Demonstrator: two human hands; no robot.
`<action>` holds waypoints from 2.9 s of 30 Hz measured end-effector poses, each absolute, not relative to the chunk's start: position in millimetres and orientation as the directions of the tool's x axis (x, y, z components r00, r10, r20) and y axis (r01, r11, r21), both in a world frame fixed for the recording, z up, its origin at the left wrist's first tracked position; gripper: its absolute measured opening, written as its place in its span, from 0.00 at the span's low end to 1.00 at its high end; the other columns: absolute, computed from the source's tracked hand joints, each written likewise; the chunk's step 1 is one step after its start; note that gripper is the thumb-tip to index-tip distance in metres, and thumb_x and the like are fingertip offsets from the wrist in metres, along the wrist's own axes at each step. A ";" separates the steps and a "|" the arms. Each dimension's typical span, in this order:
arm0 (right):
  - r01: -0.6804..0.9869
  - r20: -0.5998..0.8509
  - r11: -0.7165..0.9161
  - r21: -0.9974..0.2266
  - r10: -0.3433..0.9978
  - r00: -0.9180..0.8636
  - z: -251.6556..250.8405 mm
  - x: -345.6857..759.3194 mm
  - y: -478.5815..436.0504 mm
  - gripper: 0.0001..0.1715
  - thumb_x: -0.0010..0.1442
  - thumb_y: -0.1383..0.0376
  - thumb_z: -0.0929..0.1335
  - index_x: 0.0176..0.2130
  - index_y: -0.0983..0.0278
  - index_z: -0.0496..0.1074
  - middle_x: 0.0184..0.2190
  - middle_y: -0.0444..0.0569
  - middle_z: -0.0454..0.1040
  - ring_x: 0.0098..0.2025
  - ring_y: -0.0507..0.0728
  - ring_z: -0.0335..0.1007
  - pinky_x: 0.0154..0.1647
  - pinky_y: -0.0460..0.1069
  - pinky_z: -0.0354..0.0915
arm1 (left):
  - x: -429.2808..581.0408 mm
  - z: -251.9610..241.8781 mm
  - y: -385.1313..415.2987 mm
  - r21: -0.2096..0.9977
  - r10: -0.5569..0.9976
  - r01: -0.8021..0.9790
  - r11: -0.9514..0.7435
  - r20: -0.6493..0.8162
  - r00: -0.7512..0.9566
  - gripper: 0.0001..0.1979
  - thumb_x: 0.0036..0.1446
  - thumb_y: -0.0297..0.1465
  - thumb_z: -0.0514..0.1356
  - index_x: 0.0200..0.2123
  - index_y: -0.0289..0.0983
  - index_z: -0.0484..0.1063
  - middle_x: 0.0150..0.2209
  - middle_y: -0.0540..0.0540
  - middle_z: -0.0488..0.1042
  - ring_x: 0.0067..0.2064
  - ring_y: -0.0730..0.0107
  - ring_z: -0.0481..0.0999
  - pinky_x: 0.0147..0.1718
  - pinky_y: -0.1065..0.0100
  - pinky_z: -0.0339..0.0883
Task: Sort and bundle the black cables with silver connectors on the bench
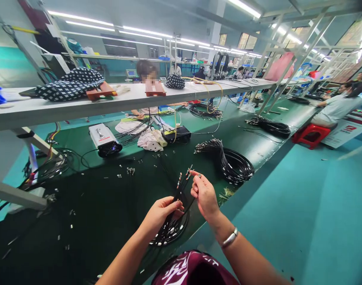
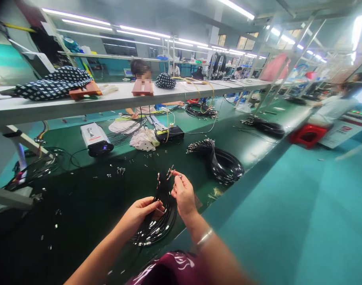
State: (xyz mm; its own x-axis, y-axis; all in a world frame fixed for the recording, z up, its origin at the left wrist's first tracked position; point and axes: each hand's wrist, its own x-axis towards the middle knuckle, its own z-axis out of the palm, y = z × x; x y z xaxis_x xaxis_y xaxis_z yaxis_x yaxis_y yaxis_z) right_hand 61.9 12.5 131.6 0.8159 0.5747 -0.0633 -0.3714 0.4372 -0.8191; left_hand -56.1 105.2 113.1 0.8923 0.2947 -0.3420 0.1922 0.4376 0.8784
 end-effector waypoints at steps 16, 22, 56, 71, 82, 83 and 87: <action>-0.533 -0.197 0.463 -0.708 0.595 0.779 115.7 62.8 7.8 0.18 0.51 0.56 0.70 0.40 0.63 0.72 0.43 0.50 0.67 0.44 0.55 0.62 0.39 0.46 0.65 | -52.6 104.3 100.5 0.888 0.409 0.182 0.423 -0.366 0.836 0.14 0.47 0.40 0.63 0.30 0.33 0.73 0.30 0.44 0.73 0.33 0.67 0.72 0.34 0.68 0.65; -0.449 -0.192 0.528 -0.720 0.470 0.861 109.6 64.5 7.9 0.16 0.53 0.57 0.69 0.38 0.64 0.69 0.25 0.42 0.63 0.22 0.46 0.55 0.22 0.41 0.57 | -49.4 109.8 99.3 0.905 0.441 0.234 0.355 -0.382 0.812 0.15 0.46 0.40 0.63 0.29 0.33 0.71 0.20 0.50 0.68 0.22 0.77 0.65 0.20 0.76 0.57; -0.347 -0.147 0.415 -0.841 0.443 0.885 97.1 61.7 9.1 0.18 0.54 0.52 0.66 0.36 0.63 0.66 0.33 0.46 0.67 0.35 0.52 0.64 0.33 0.45 0.62 | -48.9 102.2 87.7 0.924 0.461 0.220 0.314 -0.351 0.815 0.21 0.47 0.45 0.60 0.35 0.34 0.75 0.22 0.51 0.65 0.23 0.76 0.60 0.23 0.74 0.54; -0.290 -0.115 0.323 -0.901 0.466 0.877 93.5 68.9 12.1 0.20 0.54 0.50 0.66 0.35 0.64 0.69 0.20 0.40 0.58 0.22 0.48 0.54 0.24 0.43 0.56 | -45.5 103.7 91.9 0.945 0.522 0.317 0.077 -0.309 0.795 0.19 0.48 0.44 0.58 0.32 0.34 0.76 0.20 0.51 0.63 0.25 0.73 0.60 0.25 0.72 0.53; -0.219 -0.084 0.218 -0.951 0.498 0.863 91.9 64.4 15.9 0.19 0.57 0.50 0.63 0.34 0.64 0.69 0.31 0.46 0.70 0.35 0.53 0.65 0.37 0.46 0.60 | -27.6 104.7 94.5 0.944 0.606 0.306 -0.125 -0.171 0.777 0.17 0.48 0.43 0.57 0.29 0.37 0.77 0.24 0.50 0.66 0.26 0.72 0.63 0.26 0.71 0.56; -0.224 -0.090 0.216 -0.950 0.499 0.862 91.5 64.7 16.0 0.19 0.57 0.50 0.63 0.34 0.64 0.69 0.31 0.46 0.71 0.35 0.53 0.65 0.37 0.46 0.60 | -26.6 104.2 94.1 0.942 0.608 0.308 -0.132 -0.168 0.776 0.16 0.48 0.43 0.57 0.29 0.37 0.77 0.24 0.50 0.66 0.26 0.72 0.63 0.26 0.71 0.56; -0.228 -0.080 0.216 -0.949 0.535 0.841 93.6 64.1 16.4 0.20 0.58 0.51 0.63 0.36 0.65 0.70 0.35 0.48 0.72 0.39 0.54 0.66 0.40 0.46 0.59 | -24.1 109.8 93.0 0.944 0.592 0.303 -0.128 -0.172 0.788 0.15 0.48 0.42 0.57 0.27 0.36 0.76 0.21 0.51 0.65 0.23 0.73 0.62 0.24 0.71 0.55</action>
State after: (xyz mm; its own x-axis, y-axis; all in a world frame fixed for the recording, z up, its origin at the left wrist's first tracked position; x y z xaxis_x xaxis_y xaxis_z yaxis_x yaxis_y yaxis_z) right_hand 64.1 16.4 93.6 0.8411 0.5349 -0.0804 -0.2284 0.2164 -0.9492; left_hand -24.1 93.0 109.8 0.7876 0.5916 -0.1723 0.3030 -0.1284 0.9443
